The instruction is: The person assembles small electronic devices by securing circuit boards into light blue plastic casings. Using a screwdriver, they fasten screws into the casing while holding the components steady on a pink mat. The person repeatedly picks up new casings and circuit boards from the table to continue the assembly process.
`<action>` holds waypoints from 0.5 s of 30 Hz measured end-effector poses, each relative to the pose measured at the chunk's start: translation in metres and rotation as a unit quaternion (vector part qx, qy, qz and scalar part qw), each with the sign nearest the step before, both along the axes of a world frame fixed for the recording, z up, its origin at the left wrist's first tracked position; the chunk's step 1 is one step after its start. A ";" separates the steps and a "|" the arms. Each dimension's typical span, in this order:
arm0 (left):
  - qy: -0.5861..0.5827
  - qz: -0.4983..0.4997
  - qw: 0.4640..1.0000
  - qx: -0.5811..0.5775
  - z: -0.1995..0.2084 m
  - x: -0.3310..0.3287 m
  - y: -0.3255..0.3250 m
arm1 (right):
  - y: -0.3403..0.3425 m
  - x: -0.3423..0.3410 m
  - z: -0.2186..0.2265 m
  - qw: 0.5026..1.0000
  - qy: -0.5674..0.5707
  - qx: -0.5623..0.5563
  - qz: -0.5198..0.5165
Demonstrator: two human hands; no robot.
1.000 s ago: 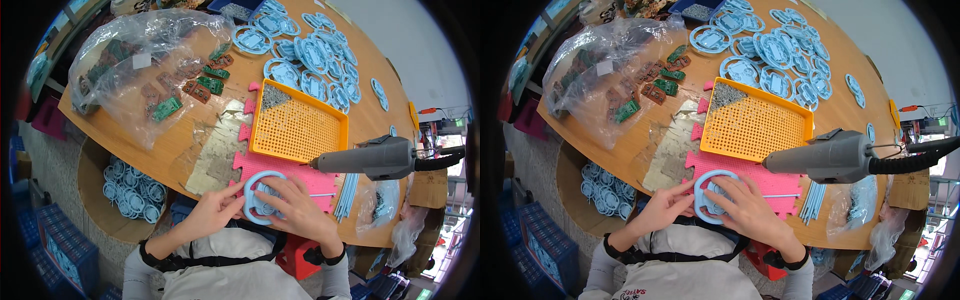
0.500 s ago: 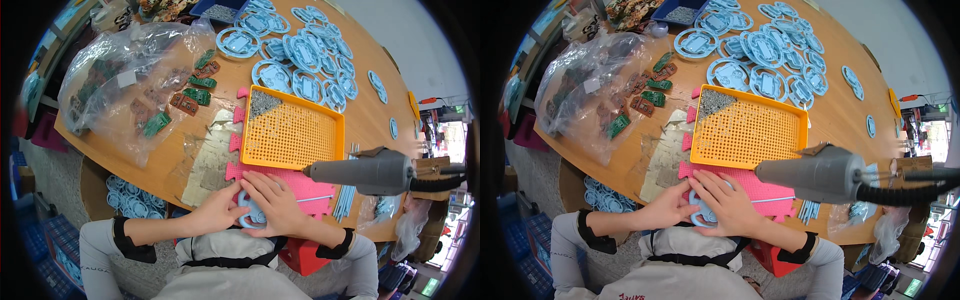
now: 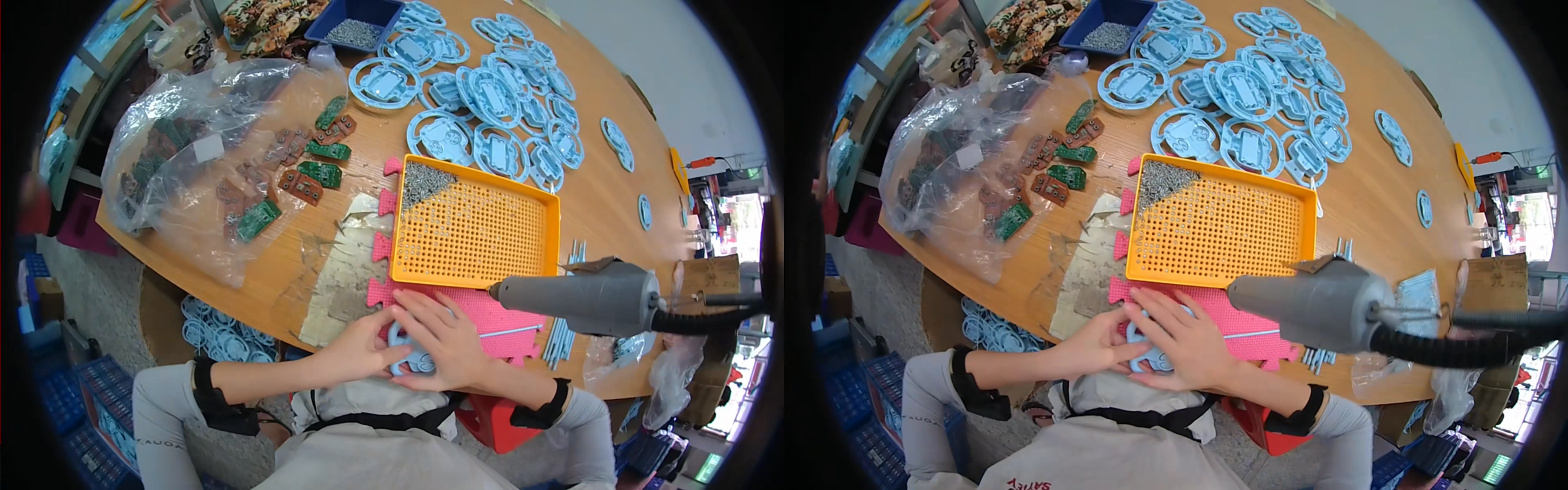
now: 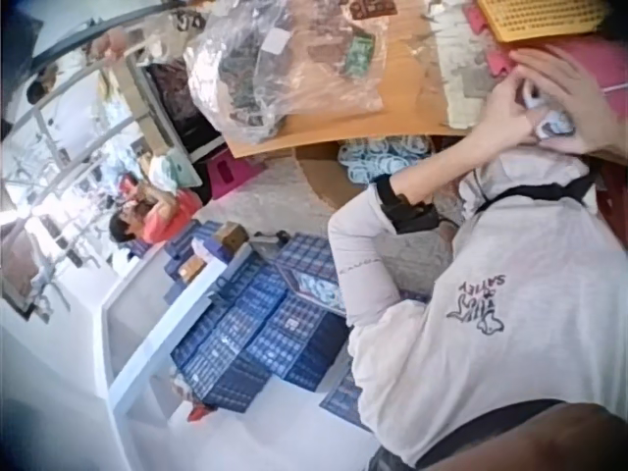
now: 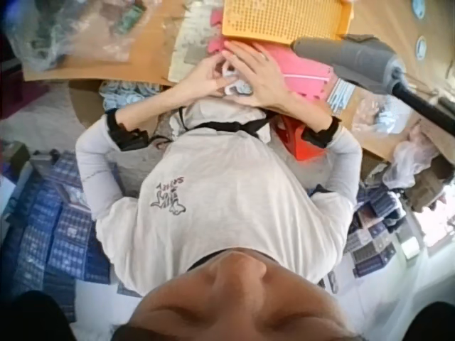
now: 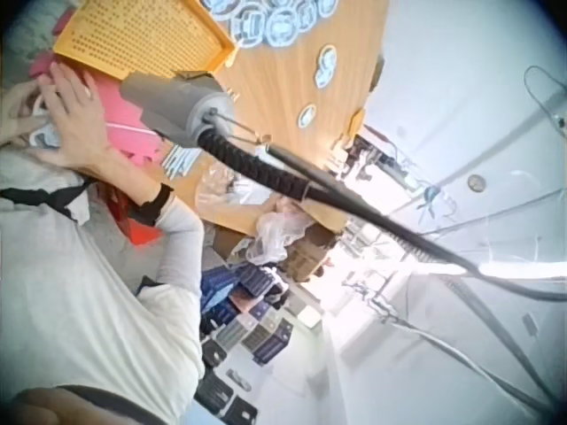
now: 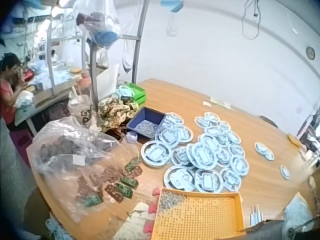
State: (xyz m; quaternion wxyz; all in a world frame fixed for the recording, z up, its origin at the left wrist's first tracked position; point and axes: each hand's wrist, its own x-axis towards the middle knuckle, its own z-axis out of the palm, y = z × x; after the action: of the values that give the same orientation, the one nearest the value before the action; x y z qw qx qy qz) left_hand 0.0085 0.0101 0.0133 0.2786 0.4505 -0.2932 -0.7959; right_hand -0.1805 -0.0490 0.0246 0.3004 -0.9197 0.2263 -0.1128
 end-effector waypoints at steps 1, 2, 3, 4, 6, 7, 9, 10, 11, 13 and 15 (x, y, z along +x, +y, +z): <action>-0.001 0.009 1.000 -0.014 0.005 -0.001 -0.001 | 0.000 -0.004 0.000 0.999 -0.021 0.024 -0.009; -0.002 0.017 0.999 -0.028 0.010 -0.002 -0.001 | 0.001 -0.008 0.002 0.995 -0.054 0.074 -0.044; -0.003 0.027 0.999 -0.041 0.013 -0.003 -0.001 | 0.000 -0.012 0.003 0.985 -0.086 0.125 -0.077; -0.078 0.015 0.986 -0.143 0.012 0.000 0.003 | -0.001 -0.018 0.005 0.971 -0.118 0.175 -0.109; -0.173 -0.046 0.961 -0.211 0.032 0.009 0.008 | 0.004 -0.043 0.021 0.954 -0.039 0.251 -0.160; -0.220 -0.078 0.941 -0.244 0.044 0.012 0.010 | 0.009 -0.052 0.029 0.939 0.000 0.288 -0.188; -0.299 -0.102 0.887 -0.336 0.062 0.015 0.014 | 0.019 -0.050 0.040 0.959 -0.044 0.217 -0.178; -0.338 -0.112 0.854 -0.380 0.066 0.016 0.015 | 0.022 -0.048 0.044 0.966 -0.066 0.180 -0.172; -0.335 -0.054 0.824 -0.453 0.063 0.013 0.012 | 0.024 -0.047 0.047 0.970 -0.079 0.157 -0.166; -0.301 0.050 0.775 -0.553 0.053 0.003 0.006 | 0.026 -0.043 0.050 0.977 -0.103 0.113 -0.151; -0.233 0.121 0.770 -0.581 0.053 -0.008 0.007 | 0.027 -0.034 0.053 0.978 -0.134 0.073 -0.144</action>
State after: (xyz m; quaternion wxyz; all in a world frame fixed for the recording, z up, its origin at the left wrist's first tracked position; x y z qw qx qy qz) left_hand 0.0000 0.0176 0.0666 0.5043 0.4062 -0.6989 -0.3038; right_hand -0.2146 -0.0218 0.0773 0.3754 -0.8293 0.3216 -0.2606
